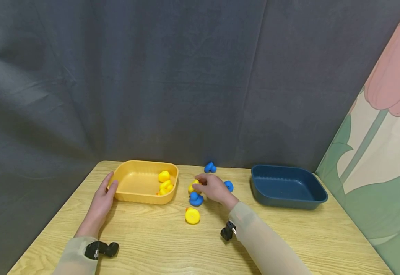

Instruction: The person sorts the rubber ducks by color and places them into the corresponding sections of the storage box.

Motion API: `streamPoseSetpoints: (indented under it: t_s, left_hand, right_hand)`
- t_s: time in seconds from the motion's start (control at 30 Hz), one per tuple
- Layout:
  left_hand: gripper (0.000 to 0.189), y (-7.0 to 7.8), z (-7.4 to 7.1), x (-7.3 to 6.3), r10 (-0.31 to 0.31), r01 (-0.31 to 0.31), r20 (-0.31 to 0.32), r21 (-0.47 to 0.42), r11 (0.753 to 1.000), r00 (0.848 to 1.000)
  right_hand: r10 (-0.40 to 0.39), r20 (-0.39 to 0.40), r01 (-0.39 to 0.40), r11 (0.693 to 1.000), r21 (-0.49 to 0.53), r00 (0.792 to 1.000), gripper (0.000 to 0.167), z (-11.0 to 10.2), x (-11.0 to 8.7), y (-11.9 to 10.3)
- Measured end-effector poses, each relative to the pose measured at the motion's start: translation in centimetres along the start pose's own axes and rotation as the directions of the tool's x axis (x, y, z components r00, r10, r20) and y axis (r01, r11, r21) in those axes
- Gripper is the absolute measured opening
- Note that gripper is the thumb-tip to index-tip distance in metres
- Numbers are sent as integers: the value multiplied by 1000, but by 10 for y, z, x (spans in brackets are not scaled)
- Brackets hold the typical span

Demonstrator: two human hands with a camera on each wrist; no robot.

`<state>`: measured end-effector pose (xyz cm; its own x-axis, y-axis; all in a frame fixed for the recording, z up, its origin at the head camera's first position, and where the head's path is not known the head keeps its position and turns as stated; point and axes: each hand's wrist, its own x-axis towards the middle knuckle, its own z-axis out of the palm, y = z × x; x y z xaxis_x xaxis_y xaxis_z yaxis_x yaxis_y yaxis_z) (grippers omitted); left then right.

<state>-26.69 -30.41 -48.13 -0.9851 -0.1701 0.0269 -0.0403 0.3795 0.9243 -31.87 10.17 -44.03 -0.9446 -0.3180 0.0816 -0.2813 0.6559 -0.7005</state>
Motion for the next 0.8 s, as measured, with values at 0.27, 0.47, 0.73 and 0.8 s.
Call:
streamPoseSetpoints:
  t_s: [0.27,0.47,0.73,0.8]
  left_hand:
    - [78,-2,0,2,-6,6,2,10,1000,1000]
    - [79,-2,0,2,-4,4,8,-2,1000,1000]
    - [79,0,0,0,0,0,4,3,1000,1000]
    - [79,0,0,0,-1,1,5,6,1000,1000]
  right_hand:
    - [-2,-63,6,998,55,998,47,1,1,-4]
    - [-41,-119,51,996,78,992,46,1,0,-16]
    - [-74,-155,97,984,147,985,46,9,0,-33]
    - [-88,-156,113,980,163,984,46,10,0,-37]
